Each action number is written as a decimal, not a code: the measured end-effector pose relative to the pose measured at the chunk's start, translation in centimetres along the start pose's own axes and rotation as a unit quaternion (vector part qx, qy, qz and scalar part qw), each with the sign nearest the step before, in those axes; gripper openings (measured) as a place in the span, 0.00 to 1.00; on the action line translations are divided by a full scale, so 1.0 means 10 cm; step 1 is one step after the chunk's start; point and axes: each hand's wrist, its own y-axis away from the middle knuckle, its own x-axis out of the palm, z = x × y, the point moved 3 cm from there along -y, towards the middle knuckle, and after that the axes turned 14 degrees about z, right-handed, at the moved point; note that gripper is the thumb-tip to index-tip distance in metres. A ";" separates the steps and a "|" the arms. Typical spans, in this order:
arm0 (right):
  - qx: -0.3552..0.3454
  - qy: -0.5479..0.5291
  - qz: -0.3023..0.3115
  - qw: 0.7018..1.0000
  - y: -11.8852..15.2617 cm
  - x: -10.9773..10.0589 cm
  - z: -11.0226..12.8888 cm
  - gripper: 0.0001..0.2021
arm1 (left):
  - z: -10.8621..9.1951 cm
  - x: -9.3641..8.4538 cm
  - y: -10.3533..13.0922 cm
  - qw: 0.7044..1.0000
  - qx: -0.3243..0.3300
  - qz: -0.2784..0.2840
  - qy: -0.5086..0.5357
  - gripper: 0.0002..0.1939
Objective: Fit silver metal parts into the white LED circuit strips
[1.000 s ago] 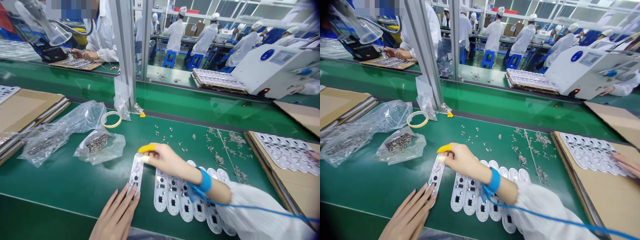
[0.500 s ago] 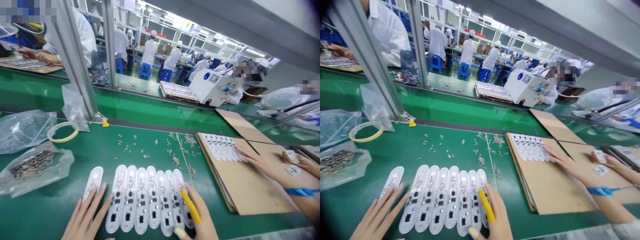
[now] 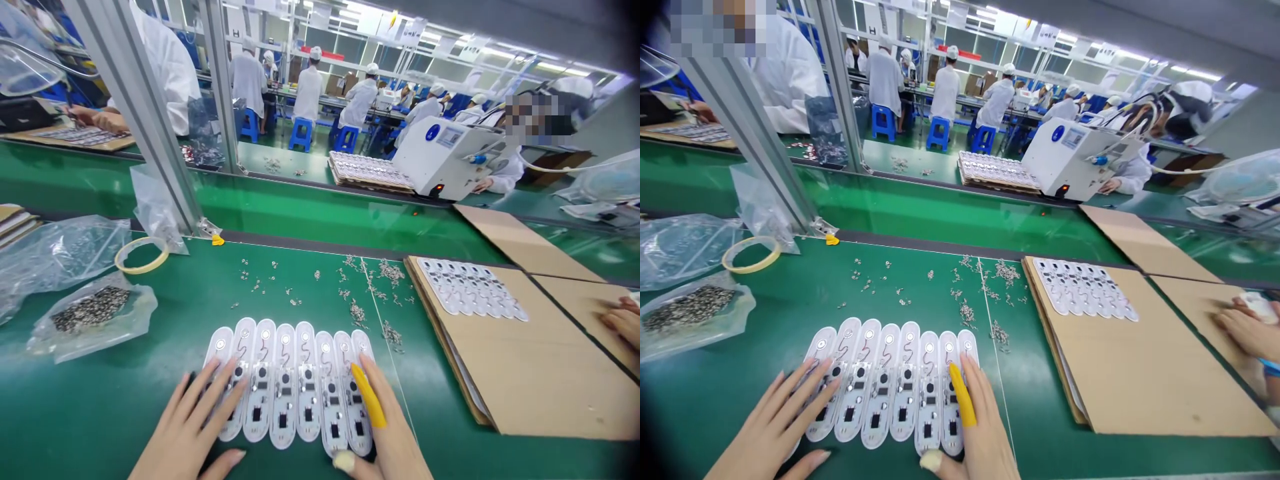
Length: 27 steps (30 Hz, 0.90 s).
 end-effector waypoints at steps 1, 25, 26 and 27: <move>0.000 0.006 -0.009 1.000 0.00 0.02 0.00 0.47 | -0.02 -0.01 -0.03 1.000 0.003 0.008 -0.004 0.28; -0.091 -0.020 -0.042 0.995 -1.06 -0.57 0.15 0.09 | 0.05 -0.01 0.00 0.998 0.009 -0.031 0.059 0.27; -0.067 -0.036 -0.016 0.997 -1.24 -0.57 0.15 0.08 | 0.05 0.00 0.01 0.997 0.008 -0.038 0.064 0.26; -0.036 -0.048 0.015 0.998 -1.41 -0.56 0.14 0.07 | 0.05 0.03 0.03 0.997 0.006 -0.043 0.070 0.25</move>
